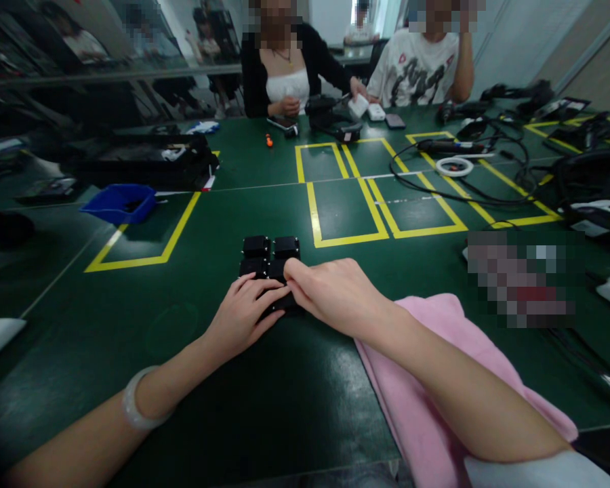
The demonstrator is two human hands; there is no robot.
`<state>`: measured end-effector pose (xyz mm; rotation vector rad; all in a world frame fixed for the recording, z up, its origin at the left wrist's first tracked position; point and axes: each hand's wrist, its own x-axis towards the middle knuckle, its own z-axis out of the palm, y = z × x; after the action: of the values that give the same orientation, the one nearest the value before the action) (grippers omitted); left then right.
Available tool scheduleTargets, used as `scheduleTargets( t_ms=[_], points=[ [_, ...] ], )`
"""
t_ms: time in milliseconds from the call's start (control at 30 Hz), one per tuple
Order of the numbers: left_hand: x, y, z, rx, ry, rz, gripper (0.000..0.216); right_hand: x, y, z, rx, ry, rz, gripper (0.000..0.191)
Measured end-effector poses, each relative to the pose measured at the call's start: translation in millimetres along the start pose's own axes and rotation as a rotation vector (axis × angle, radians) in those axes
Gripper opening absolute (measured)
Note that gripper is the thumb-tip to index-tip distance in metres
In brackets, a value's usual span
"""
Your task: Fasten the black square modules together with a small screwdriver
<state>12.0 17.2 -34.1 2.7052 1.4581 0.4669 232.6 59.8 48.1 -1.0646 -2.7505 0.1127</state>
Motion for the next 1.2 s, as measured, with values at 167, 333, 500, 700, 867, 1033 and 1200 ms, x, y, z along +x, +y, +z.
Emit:
scheduleTargets(
  t_ms=[167, 333, 500, 700, 867, 1033, 1200],
  points=[
    [-0.3, -0.2, -0.1, 0.002, 0.006, -0.001, 0.036, 0.4, -0.8, -0.3, 0.046, -0.001, 0.011, 0.02],
    [-0.7, -0.2, -0.6, 0.004, 0.009, 0.001, 0.034, 0.5, -0.1, 0.7, 0.003, 0.001, 0.018, 0.025],
    [-0.1, 0.5, -0.9, 0.003, 0.008, 0.0, 0.036, 0.2, 0.2, 1.6, 0.07, 0.015, 0.004, 0.018],
    [0.6, 0.3, -0.7, 0.005, 0.012, 0.0, 0.033, -1.0, -1.2, 1.0, -0.014, 0.003, 0.01, 0.022],
    [0.6, -0.3, -0.4, 0.013, -0.002, -0.002, 0.034, -1.6, -1.2, -0.6, 0.054, -0.002, -0.006, 0.015],
    [-0.2, -0.4, 0.2, 0.01, 0.001, -0.001, 0.033, -0.7, -2.2, 0.4, -0.003, -0.004, 0.011, 0.024],
    [-0.2, -0.4, -0.1, 0.018, 0.001, 0.001, 0.034, -0.9, -2.5, -0.4, 0.011, -0.012, 0.007, 0.021]
  ],
)
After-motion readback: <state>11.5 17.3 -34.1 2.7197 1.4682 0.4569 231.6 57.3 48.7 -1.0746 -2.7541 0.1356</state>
